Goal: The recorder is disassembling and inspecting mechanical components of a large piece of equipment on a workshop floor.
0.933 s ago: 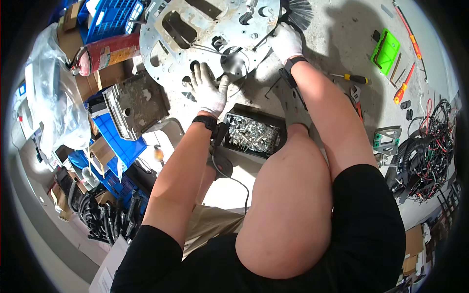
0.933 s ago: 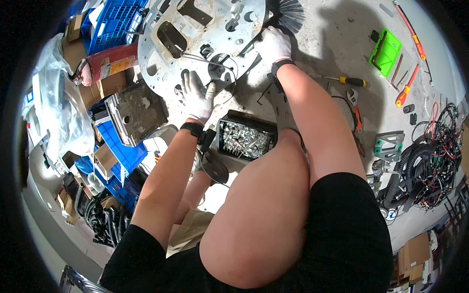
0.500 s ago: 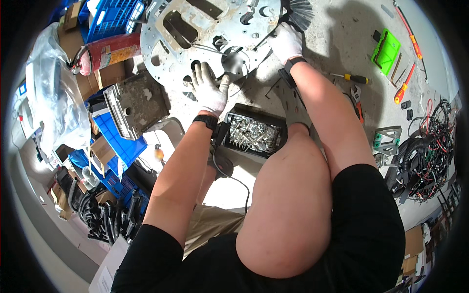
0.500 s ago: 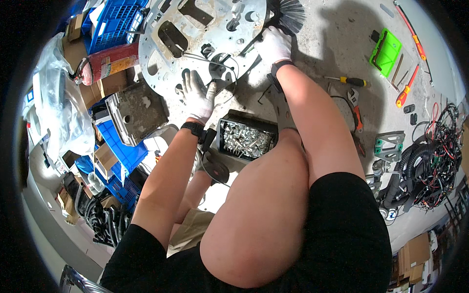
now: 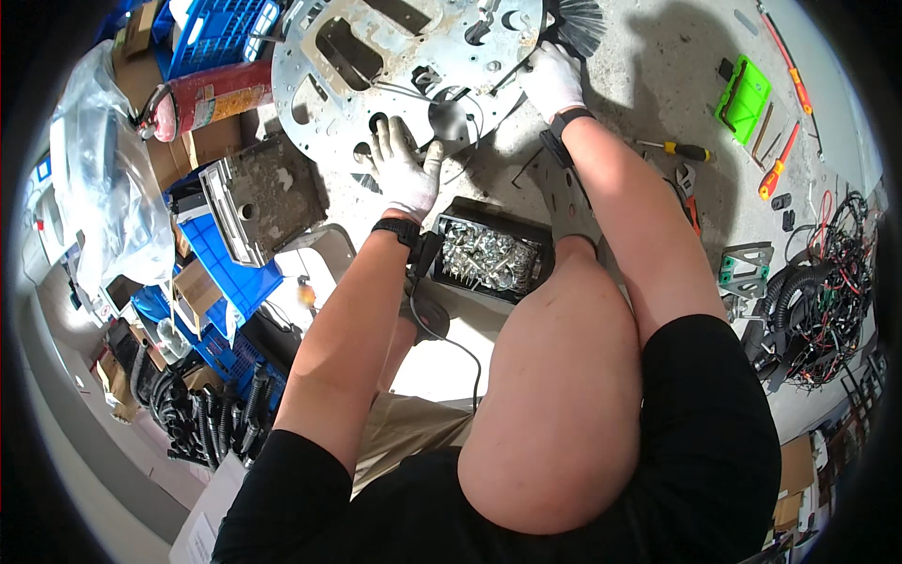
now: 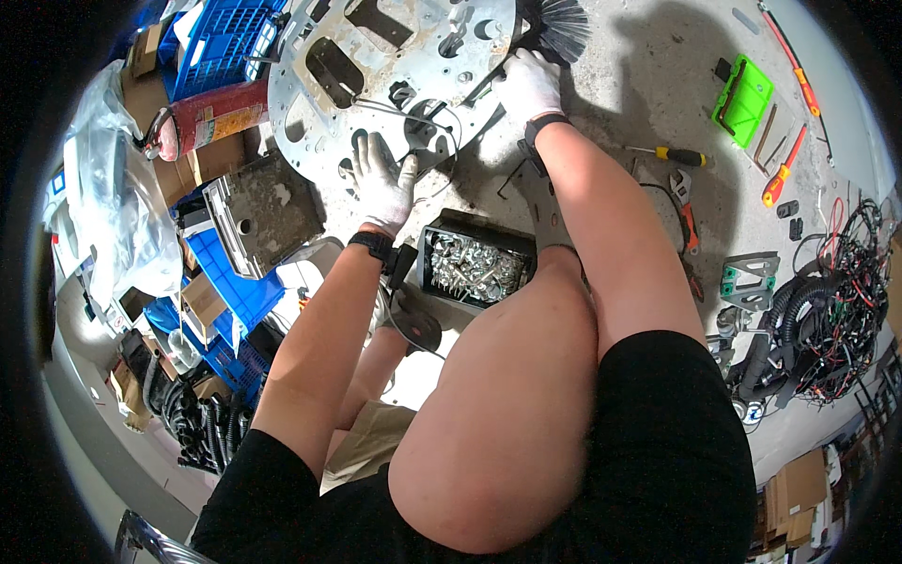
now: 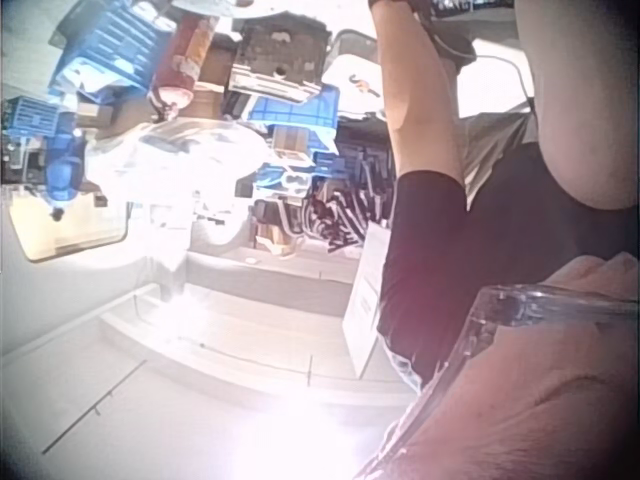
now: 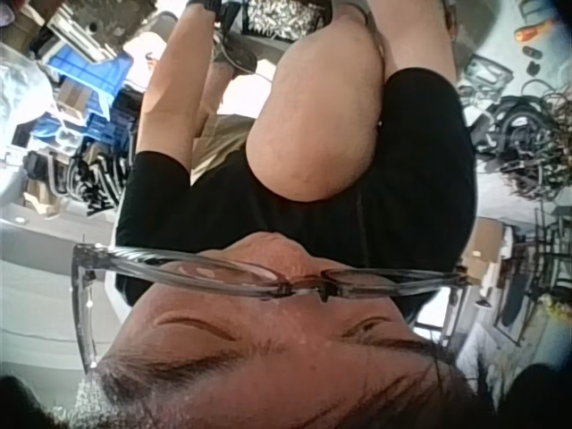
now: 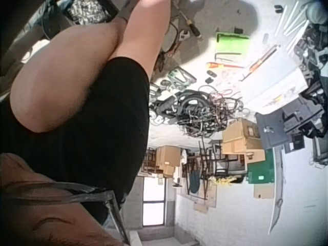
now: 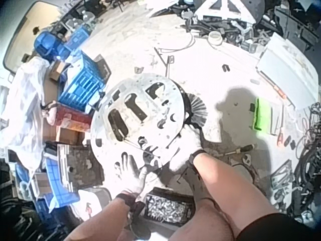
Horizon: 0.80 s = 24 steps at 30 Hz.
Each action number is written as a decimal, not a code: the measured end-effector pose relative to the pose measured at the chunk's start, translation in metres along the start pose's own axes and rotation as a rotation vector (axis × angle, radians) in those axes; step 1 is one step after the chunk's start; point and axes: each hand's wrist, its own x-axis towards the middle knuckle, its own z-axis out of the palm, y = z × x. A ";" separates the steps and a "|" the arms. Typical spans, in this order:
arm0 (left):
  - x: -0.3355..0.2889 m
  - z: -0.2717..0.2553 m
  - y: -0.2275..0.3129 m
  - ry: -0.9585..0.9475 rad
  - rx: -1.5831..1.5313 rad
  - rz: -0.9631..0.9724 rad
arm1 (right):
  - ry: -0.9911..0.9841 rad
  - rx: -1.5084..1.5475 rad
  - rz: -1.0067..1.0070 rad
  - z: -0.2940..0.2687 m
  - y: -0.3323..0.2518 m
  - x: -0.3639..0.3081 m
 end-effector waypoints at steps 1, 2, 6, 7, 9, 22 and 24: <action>0.000 0.000 -0.001 0.002 0.015 0.007 | -0.018 0.021 0.021 -0.001 0.000 -0.001; -0.001 0.001 -0.001 -0.001 0.026 0.006 | -0.050 0.029 0.061 -0.002 0.000 -0.001; -0.001 0.005 -0.005 0.014 0.032 0.017 | -0.017 -0.024 -0.051 -0.004 0.000 0.003; -0.001 0.006 -0.006 0.022 0.007 0.021 | -0.010 -0.033 -0.053 -0.004 0.000 0.004; 0.000 0.007 -0.008 0.047 -0.044 0.031 | -0.056 -0.028 -0.016 -0.004 0.001 0.006; -0.001 0.000 -0.001 -0.008 0.030 0.012 | -0.052 -0.077 -0.007 -0.013 -0.005 0.001; -0.001 0.000 -0.001 -0.010 0.032 0.017 | -0.077 -0.068 -0.004 -0.013 -0.004 0.003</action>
